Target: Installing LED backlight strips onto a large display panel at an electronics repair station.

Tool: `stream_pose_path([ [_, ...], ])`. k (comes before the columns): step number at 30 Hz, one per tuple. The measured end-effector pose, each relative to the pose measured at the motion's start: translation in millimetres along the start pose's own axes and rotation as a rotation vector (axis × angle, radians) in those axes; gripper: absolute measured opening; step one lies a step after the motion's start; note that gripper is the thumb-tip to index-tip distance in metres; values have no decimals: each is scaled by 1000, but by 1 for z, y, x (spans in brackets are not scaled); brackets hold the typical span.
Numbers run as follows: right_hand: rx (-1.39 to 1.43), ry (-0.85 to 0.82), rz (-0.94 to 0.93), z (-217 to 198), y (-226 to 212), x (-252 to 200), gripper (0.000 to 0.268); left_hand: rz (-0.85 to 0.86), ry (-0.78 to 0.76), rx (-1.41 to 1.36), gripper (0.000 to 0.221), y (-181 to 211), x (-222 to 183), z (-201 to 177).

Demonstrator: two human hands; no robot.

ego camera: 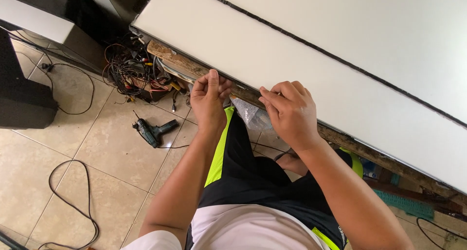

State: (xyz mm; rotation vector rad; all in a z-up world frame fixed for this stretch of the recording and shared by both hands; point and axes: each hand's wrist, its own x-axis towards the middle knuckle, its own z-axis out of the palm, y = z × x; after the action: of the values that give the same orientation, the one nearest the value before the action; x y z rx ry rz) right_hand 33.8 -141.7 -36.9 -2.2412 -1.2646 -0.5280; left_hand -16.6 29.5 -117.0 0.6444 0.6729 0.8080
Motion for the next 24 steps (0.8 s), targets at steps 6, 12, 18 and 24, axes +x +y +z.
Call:
stream_pose_path([
  [6,1,12,-3,-1,-2,2,9,14,-51,30,26,5,-8,-1],
  [12,5,16,-33,0,-3,2,11,24,-73,15,32,5,-9,0],
  [18,-5,25,-32,2,-1,1,11,18,-104,17,33,-6,-4,-6],
  [24,6,29,-2,0,-7,4,11,17,-125,36,38,2,-10,-1],
])
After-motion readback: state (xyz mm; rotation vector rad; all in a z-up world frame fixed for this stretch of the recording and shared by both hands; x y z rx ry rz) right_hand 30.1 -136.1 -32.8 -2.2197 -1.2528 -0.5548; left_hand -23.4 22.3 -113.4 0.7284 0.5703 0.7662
